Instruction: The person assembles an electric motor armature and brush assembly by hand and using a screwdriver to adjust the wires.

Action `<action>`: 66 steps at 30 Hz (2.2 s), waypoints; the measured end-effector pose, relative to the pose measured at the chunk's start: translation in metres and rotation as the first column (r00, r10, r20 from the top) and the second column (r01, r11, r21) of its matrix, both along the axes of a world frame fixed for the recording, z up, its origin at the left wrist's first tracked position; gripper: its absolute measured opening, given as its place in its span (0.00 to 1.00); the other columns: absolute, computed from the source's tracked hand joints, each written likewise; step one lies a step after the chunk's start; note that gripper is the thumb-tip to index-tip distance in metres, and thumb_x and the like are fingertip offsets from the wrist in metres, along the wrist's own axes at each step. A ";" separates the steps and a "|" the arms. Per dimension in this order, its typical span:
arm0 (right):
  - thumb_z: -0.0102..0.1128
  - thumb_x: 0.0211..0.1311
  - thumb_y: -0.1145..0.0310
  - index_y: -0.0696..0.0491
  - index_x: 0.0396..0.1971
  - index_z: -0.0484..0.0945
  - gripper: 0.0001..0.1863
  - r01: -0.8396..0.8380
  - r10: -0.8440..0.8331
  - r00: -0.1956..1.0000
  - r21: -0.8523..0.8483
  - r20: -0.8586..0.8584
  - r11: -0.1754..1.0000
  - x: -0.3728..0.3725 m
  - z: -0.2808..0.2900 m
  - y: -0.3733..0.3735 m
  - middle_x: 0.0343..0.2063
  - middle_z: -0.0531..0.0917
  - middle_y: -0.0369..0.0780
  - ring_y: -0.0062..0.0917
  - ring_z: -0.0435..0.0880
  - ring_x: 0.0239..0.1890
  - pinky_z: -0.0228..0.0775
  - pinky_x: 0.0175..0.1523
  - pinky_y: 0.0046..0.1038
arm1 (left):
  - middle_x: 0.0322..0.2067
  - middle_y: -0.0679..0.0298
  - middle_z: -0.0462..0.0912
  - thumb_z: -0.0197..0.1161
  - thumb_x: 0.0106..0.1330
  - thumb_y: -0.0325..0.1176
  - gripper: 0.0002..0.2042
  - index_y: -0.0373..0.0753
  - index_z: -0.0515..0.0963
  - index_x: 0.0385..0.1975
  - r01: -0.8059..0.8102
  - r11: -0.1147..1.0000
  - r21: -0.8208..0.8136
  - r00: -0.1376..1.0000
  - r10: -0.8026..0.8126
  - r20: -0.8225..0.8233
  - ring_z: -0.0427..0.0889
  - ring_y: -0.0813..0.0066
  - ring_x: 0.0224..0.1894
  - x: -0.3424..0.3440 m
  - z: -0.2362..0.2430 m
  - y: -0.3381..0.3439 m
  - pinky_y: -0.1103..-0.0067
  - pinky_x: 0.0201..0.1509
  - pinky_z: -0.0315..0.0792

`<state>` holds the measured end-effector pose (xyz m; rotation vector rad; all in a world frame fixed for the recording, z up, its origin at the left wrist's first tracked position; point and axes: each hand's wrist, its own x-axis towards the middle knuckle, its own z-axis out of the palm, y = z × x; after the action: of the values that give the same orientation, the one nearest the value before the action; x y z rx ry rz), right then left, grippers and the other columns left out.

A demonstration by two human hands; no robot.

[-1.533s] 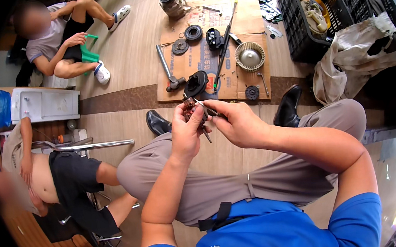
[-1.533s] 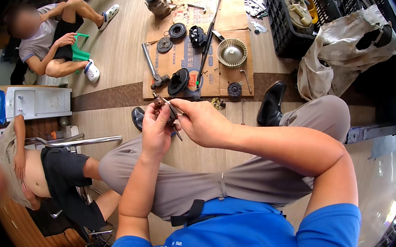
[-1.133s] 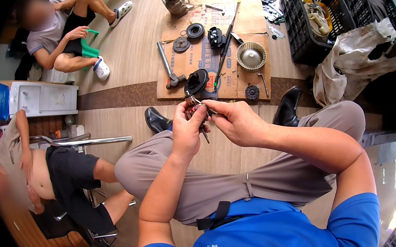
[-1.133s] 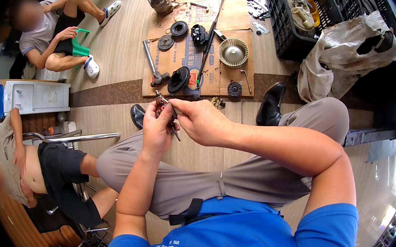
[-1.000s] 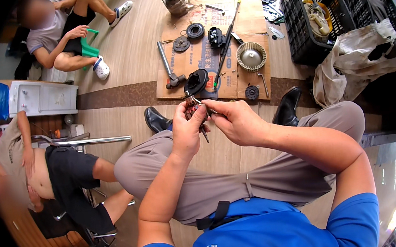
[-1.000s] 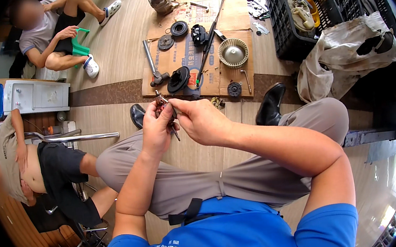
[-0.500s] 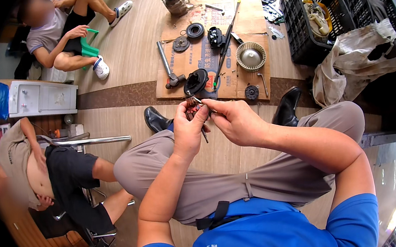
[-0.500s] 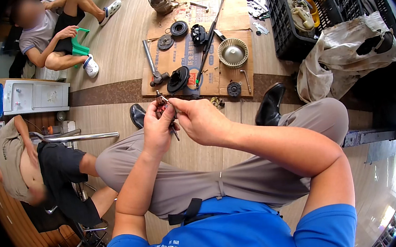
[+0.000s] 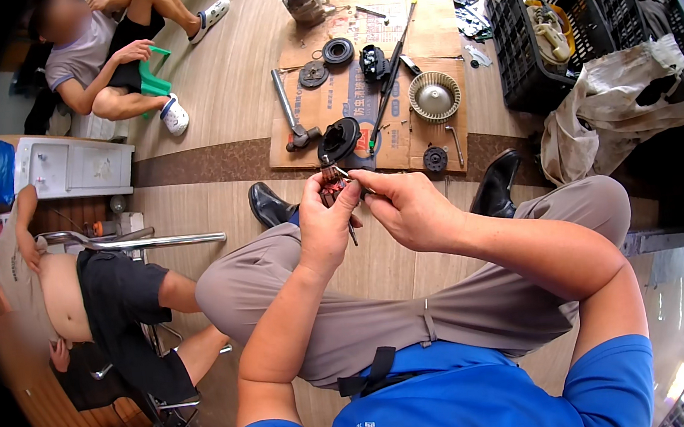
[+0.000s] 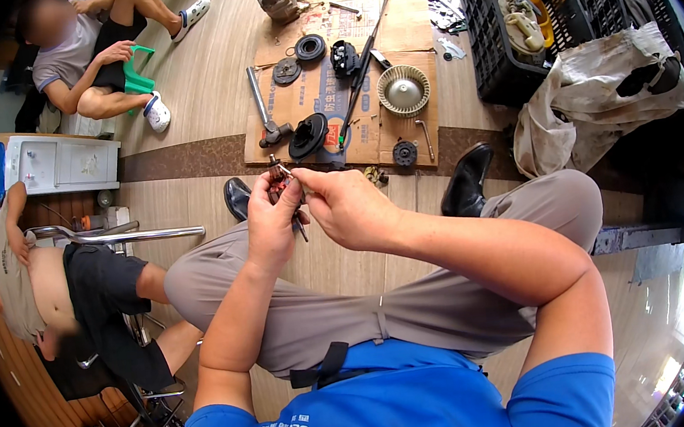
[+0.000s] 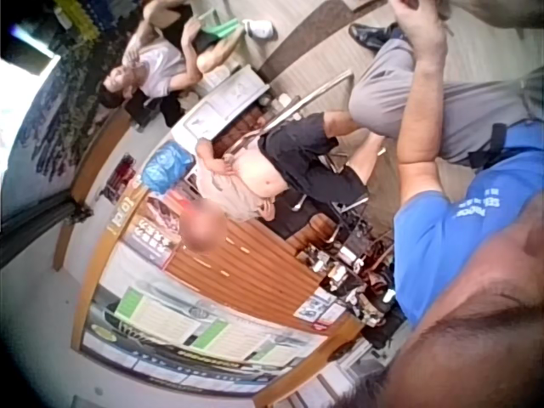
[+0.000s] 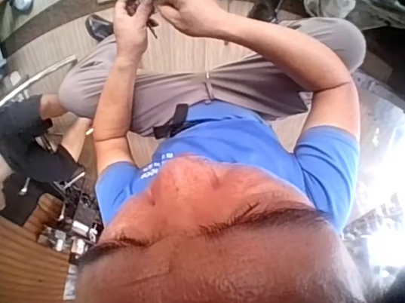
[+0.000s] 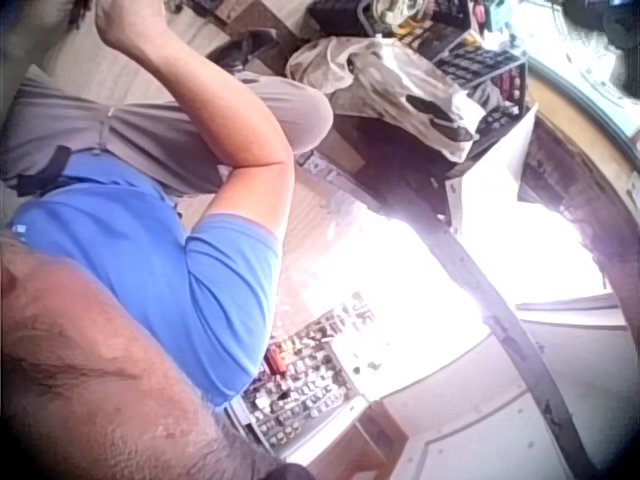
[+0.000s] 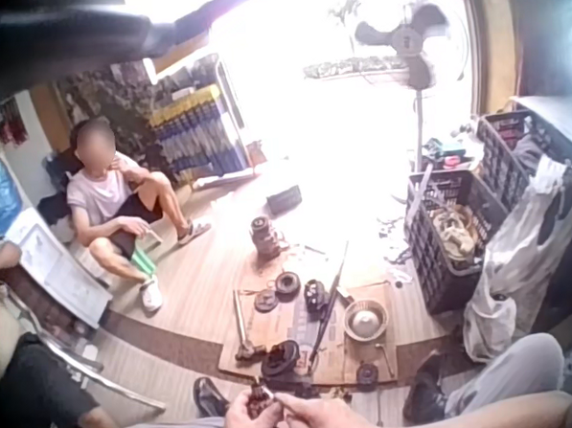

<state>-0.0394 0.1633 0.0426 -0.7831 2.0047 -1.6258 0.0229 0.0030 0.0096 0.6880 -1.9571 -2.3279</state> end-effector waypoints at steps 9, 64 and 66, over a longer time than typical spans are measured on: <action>0.48 0.63 0.74 0.59 0.52 0.73 0.18 -0.003 0.003 1.000 0.010 0.007 1.000 0.001 0.000 0.000 0.30 0.81 0.56 0.49 0.83 0.35 0.75 0.40 0.38 | 0.30 0.70 0.76 0.68 0.63 0.41 0.21 0.36 0.68 0.47 -0.008 1.000 -0.022 1.000 0.008 0.003 0.75 0.86 0.27 0.000 -0.001 0.000 0.87 0.23 0.73; 0.52 0.62 0.74 0.62 0.43 0.75 0.12 0.294 -0.296 0.953 0.034 0.069 0.955 -0.067 -0.025 0.010 0.29 0.81 0.39 0.15 0.76 0.29 0.68 0.33 0.21 | 0.39 0.59 0.82 0.51 0.71 0.52 0.17 0.44 0.76 0.41 -0.245 0.866 0.436 0.962 0.272 0.001 0.80 0.65 0.37 -0.003 0.011 -0.051 0.76 0.31 0.70; 0.56 0.58 0.72 0.63 0.36 0.78 0.11 0.254 -0.303 0.946 0.314 0.118 0.915 -0.078 -0.072 -0.005 0.29 0.83 0.44 0.25 0.80 0.32 0.72 0.38 0.28 | 0.40 0.59 0.82 0.52 0.71 0.52 0.17 0.44 0.76 0.41 -0.264 0.843 0.468 0.956 0.294 0.009 0.80 0.64 0.38 -0.007 0.023 -0.052 0.76 0.32 0.70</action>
<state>-0.1178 0.1587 -0.0297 -0.2513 2.2443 -1.4279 0.0154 -0.0488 0.0323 0.8403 -1.1658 -2.5968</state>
